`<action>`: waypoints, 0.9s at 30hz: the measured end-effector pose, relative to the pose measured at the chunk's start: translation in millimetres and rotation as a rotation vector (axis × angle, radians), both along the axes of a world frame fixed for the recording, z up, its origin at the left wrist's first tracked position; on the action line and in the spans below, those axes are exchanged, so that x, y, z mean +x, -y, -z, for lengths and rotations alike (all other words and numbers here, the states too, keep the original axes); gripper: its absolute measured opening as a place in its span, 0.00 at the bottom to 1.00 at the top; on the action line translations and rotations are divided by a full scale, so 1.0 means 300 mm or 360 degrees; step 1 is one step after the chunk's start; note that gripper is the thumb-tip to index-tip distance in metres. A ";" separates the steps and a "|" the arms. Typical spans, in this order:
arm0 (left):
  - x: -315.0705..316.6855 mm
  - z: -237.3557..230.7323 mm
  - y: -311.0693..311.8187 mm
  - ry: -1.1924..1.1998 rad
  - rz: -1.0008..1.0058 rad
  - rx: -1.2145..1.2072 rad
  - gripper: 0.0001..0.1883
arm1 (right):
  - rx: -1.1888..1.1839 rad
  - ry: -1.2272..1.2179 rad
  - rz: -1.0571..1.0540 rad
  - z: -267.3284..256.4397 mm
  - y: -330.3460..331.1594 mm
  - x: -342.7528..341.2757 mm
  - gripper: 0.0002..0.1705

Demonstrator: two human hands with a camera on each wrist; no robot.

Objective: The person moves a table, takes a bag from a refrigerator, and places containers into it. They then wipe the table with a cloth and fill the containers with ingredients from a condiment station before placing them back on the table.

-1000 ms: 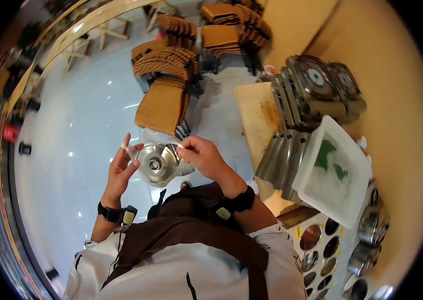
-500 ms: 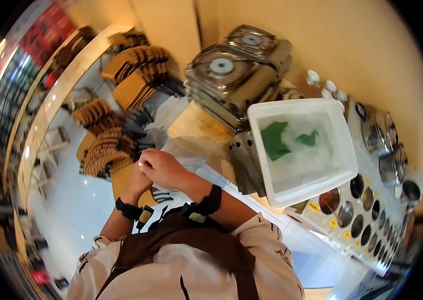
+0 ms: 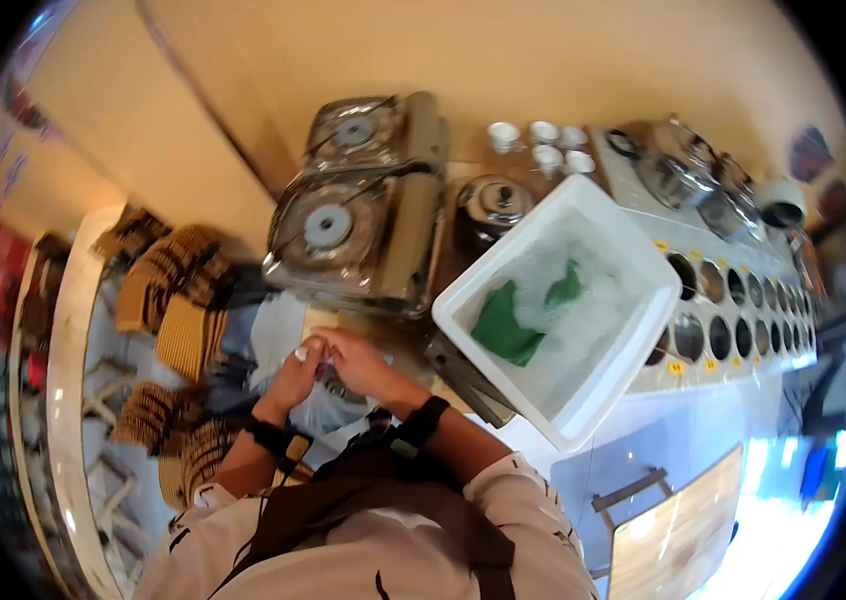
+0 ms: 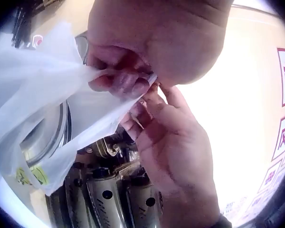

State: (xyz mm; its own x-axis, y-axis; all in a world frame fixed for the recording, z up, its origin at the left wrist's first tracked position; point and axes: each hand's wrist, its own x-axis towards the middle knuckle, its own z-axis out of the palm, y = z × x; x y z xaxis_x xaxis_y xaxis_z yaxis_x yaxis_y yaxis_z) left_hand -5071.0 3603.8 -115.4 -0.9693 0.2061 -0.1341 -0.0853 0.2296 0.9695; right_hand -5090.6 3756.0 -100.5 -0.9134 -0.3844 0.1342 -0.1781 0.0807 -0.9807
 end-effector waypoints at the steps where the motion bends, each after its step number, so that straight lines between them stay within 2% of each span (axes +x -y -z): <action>1: -0.037 0.026 0.017 0.0164 0.0019 0.0105 0.16 | 0.0023 0.0019 -0.0016 0.040 0.015 -0.022 0.19; 3: -0.088 0.055 0.068 0.0393 0.0127 0.0223 0.15 | 0.0092 -0.0044 -0.0051 0.135 0.042 -0.074 0.18; 4: -0.127 0.066 0.090 0.0453 0.0233 0.0247 0.15 | -0.0084 0.0030 -0.0108 0.135 0.044 -0.098 0.17; 5: -0.152 0.022 0.090 0.0379 0.0305 0.0070 0.15 | -0.0249 0.0242 -0.0195 0.124 0.042 -0.116 0.16; 6: -0.172 -0.011 0.085 0.0288 0.0396 -0.0095 0.16 | -0.0144 0.0239 -0.0186 0.129 0.038 -0.133 0.16; 7: -0.196 0.043 0.088 0.0334 0.0403 0.0071 0.16 | -0.0311 0.0535 -0.0200 0.179 0.044 -0.145 0.16; 8: -0.217 0.098 0.097 0.0404 0.0397 0.0225 0.16 | -0.0457 0.0546 -0.0166 0.215 0.050 -0.149 0.16; 9: -0.239 0.118 0.105 0.0511 0.0413 0.0200 0.17 | -0.0573 0.0694 -0.0099 0.206 0.056 -0.138 0.14; 14: -0.321 0.174 0.131 0.0743 0.0564 0.0166 0.20 | -0.0487 0.0763 0.0177 0.264 0.082 -0.144 0.13; 16: -0.332 0.152 0.107 0.0756 0.0502 0.0052 0.20 | -0.0515 0.0813 0.0239 0.295 0.088 -0.157 0.12; 17: -0.320 0.128 0.102 0.0920 0.0381 -0.0102 0.20 | -0.0393 0.0773 0.0224 0.310 0.088 -0.163 0.11; 18: -0.321 0.131 0.104 0.0920 0.0395 -0.0116 0.20 | -0.0271 0.0738 0.0199 0.310 0.091 -0.165 0.10; 19: -0.321 0.145 0.112 0.0948 0.0441 0.0064 0.20 | 0.0089 0.0425 0.0300 0.297 0.089 -0.163 0.09; 21: -0.336 0.225 0.142 0.1003 0.0565 0.0382 0.20 | 0.0154 0.0432 0.0284 0.329 0.111 -0.180 0.09; 24: -0.375 0.275 0.182 0.1011 0.0528 0.0311 0.20 | 0.0219 0.0506 0.0182 0.340 0.135 -0.203 0.08; 27: -0.382 0.240 0.177 0.0895 0.0637 0.0359 0.20 | 0.0363 0.0179 0.0356 0.359 0.160 -0.225 0.10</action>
State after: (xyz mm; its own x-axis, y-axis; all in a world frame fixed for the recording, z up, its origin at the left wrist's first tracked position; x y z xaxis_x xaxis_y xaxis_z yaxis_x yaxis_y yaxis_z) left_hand -5185.6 3550.8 -187.4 -0.6104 0.6122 -0.5026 -0.5364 0.1473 0.8310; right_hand -5158.2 3707.9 -208.3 -0.9827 -0.1812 -0.0384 -0.0230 0.3253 -0.9453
